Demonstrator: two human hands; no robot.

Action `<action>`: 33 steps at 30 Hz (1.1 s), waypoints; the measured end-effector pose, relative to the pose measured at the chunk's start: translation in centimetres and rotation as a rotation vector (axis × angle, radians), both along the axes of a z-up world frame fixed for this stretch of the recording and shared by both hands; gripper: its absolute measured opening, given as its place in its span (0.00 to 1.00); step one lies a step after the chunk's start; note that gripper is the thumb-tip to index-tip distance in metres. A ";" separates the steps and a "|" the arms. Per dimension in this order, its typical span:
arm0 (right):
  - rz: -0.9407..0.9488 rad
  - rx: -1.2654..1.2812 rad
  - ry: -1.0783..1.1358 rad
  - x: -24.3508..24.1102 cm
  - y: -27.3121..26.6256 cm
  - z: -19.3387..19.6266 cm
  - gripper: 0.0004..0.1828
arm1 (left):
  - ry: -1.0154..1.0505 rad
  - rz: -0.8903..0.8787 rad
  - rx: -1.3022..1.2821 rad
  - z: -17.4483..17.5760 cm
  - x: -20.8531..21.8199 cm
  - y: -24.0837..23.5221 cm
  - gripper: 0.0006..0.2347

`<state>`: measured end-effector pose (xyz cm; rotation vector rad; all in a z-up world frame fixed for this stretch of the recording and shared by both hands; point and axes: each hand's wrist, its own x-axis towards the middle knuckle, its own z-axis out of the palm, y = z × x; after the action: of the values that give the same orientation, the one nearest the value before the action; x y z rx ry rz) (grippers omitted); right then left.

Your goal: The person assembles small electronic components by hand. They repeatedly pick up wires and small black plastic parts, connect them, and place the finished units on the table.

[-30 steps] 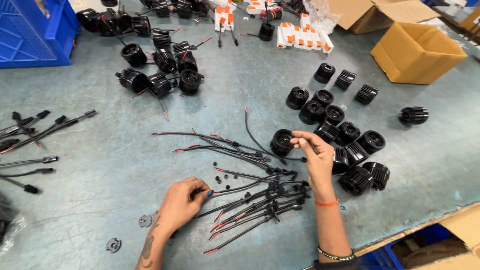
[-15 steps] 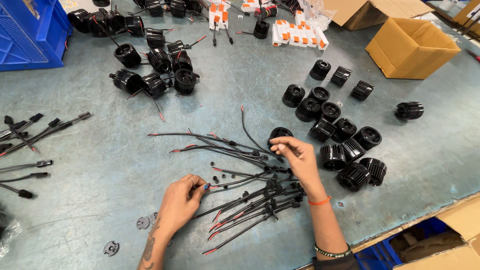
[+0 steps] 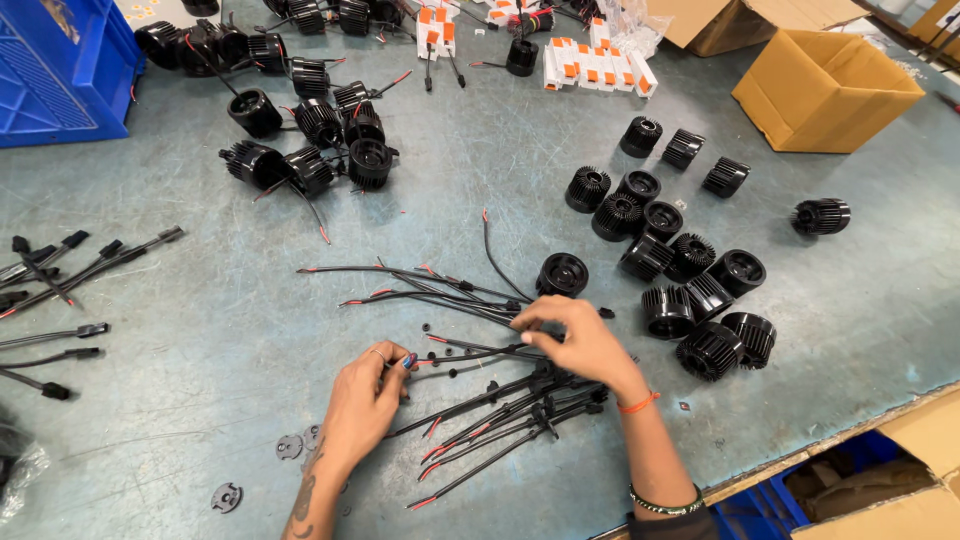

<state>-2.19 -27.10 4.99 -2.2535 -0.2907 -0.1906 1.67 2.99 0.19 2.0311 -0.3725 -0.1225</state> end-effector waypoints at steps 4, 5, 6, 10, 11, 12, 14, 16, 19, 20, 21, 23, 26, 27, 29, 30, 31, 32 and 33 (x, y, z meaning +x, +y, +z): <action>0.056 -0.217 -0.080 -0.1 0.5 0.4 0.10 | -0.014 0.049 -0.053 0.2 0.0 -0.1 0.05; 0.024 -0.219 -0.039 0.0 0.7 0.4 0.09 | -0.019 0.062 -0.063 0.4 -0.1 -0.2 0.05; -0.009 -0.221 0.001 0.0 0.8 0.4 0.08 | -0.038 0.091 -0.009 0.6 -0.2 -0.2 0.05; -0.030 -0.195 -0.158 -0.3 1.6 0.7 0.07 | -0.457 0.167 0.065 2.1 -1.0 -0.4 0.11; -0.023 -0.187 -0.201 -0.3 2.1 0.7 0.07 | -0.646 0.174 0.053 2.4 -1.2 -0.5 0.14; -0.016 -0.179 -0.245 -0.3 2.6 0.6 0.06 | -0.711 0.130 0.064 2.6 -1.3 -0.7 0.16; 0.054 -0.165 -0.320 -0.3 4.1 0.3 0.06 | -0.837 0.041 0.094 2.7 -1.6 -1.2 0.18; 0.117 -0.145 -0.355 -0.5 5.5 -0.1 0.06 | -0.840 -0.035 0.115 2.3 -2.0 -2.1 0.16; 0.167 -0.121 -0.366 -0.9 6.8 -0.3 0.07 | -0.795 -0.101 0.123 1.8 -2.0 -2.6 0.12; 0.162 -0.118 -0.378 -0.9 7.1 -0.3 0.07 | -0.773 -0.116 0.122 1.7 -2.0 -2.5 0.11; 0.154 -0.115 -0.390 -1.0 7.2 -0.3 0.07 | -0.753 -0.119 0.125 1.6 -2.2 -2.5 0.09; 0.137 -0.144 -0.408 -1.0 7.4 -0.1 0.06 | -0.712 -0.126 0.128 1.7 -2.5 -2.5 0.06; 0.117 -0.170 -0.449 -1.0 7.2 0.4 0.06 | -0.789 -0.113 0.132 2.3 -2.2 -1.9 0.06; 0.112 -0.176 -0.468 -0.9 7.0 0.6 0.06 | -0.793 -0.096 0.118 2.5 -2.0 -1.8 0.05; 0.069 -0.167 -0.465 -0.8 6.6 1.0 0.05 | -0.800 -0.062 0.092 2.9 -1.6 -1.4 0.05; 0.048 -0.162 -0.463 -0.8 6.6 1.1 0.04 | -0.793 -0.055 0.085 3.0 -1.5 -1.2 0.05; 0.046 -0.169 -0.507 -0.8 6.6 1.1 0.04 | -0.787 -0.048 0.079 3.2 -1.4 -1.2 0.04; 0.044 -0.176 -0.551 -0.8 6.7 1.2 0.04 | -0.780 -0.040 0.073 3.2 -1.2 -1.0 0.04; 0.042 -0.184 -0.596 -0.8 6.7 1.2 0.04 | -0.785 -0.037 0.085 3.3 -1.1 -0.8 0.04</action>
<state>-3.02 -20.37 6.22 -2.3218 -0.6901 -0.8469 0.57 2.18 3.46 2.0889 -0.8992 0.6655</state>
